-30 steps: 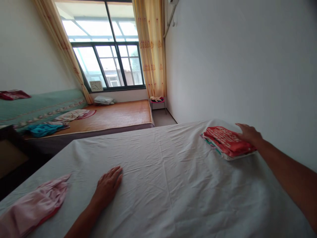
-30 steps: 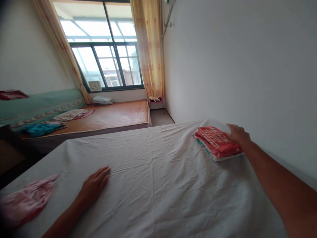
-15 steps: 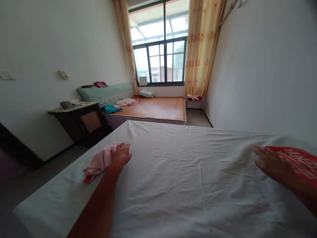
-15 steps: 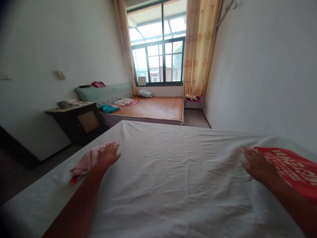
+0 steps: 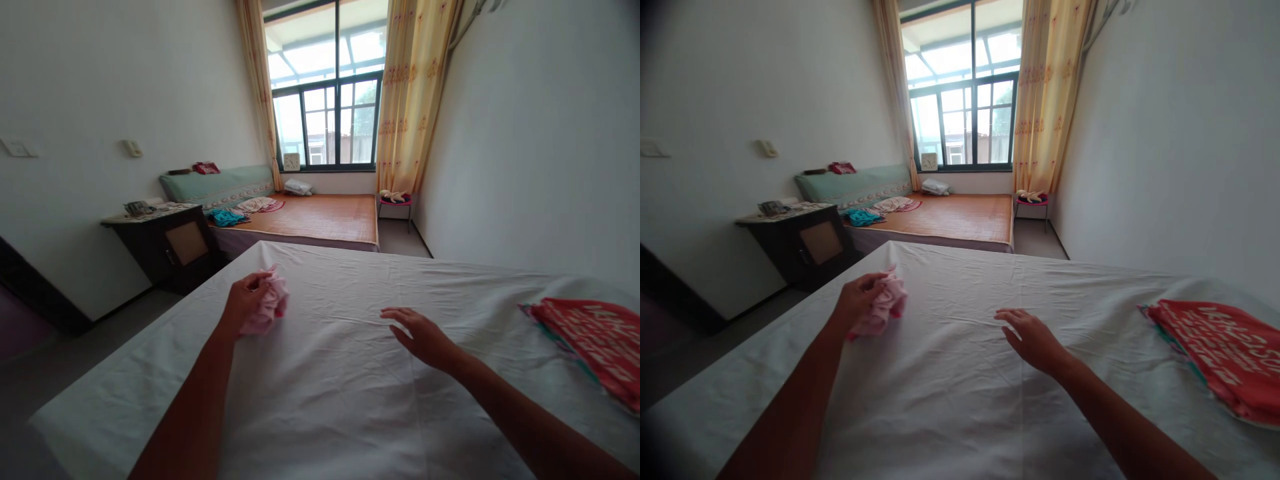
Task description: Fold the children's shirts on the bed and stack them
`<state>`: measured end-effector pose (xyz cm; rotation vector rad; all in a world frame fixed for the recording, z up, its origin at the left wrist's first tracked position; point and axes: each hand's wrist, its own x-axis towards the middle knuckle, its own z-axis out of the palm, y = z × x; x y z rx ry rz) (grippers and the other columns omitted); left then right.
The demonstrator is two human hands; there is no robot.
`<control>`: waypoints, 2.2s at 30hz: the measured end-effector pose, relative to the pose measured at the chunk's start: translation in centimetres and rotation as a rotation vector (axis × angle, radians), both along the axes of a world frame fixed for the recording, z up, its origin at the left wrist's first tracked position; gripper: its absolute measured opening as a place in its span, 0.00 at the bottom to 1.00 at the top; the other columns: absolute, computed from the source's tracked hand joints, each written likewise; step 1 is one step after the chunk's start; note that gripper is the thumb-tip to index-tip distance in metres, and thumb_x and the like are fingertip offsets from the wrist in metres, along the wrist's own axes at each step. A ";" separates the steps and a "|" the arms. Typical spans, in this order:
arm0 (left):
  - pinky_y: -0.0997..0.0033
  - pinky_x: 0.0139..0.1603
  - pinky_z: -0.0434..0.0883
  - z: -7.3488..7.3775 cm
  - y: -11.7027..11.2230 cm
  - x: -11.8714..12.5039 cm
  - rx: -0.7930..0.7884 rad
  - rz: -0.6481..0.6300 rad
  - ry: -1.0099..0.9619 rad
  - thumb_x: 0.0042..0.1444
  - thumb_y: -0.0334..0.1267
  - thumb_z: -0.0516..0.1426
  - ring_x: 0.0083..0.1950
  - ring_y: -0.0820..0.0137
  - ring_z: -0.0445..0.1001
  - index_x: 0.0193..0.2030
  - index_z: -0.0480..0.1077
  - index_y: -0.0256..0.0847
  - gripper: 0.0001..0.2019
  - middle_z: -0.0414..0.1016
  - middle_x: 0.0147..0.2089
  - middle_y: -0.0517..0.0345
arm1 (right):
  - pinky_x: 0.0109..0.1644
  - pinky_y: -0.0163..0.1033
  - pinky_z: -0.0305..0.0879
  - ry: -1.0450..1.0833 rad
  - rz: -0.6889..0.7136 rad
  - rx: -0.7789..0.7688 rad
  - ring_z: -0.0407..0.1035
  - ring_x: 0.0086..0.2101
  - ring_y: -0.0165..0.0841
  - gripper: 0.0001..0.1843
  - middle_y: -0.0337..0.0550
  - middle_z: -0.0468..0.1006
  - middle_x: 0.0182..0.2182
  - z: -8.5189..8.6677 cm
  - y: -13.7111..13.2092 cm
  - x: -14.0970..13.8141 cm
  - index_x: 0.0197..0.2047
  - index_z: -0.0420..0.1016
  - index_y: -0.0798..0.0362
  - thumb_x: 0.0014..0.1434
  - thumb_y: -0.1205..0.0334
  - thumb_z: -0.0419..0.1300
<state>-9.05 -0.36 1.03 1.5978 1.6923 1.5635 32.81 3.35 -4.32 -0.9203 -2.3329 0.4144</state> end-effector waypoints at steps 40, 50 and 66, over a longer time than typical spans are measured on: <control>0.71 0.42 0.74 -1.6 -1.2 16.4 0.084 -0.452 0.297 0.56 0.45 0.58 0.50 0.66 0.71 0.59 0.65 0.45 0.24 0.66 0.58 0.49 | 0.25 0.34 0.58 0.659 0.062 -0.787 0.64 0.23 0.30 0.20 0.42 0.75 0.24 3.9 -2.2 5.1 0.33 0.78 0.58 0.51 0.46 0.63; 0.77 0.30 0.70 -1.6 -1.1 17.1 -0.032 -0.530 0.099 0.60 0.43 0.53 0.37 0.70 0.71 0.50 0.74 0.40 0.16 0.73 0.43 0.51 | 0.30 0.32 0.69 1.239 -0.054 -0.716 0.71 0.28 0.30 0.11 0.39 0.78 0.26 6.1 -1.6 4.4 0.29 0.77 0.53 0.53 0.54 0.62; 0.74 0.37 0.72 -1.8 -0.3 16.4 -0.137 -0.583 0.087 0.60 0.45 0.54 0.45 0.67 0.72 0.46 0.75 0.39 0.15 0.73 0.46 0.49 | 0.43 0.41 0.64 -0.161 -0.287 -0.254 0.72 0.38 0.39 0.16 0.48 0.79 0.38 3.8 0.8 9.4 0.41 0.74 0.52 0.58 0.50 0.54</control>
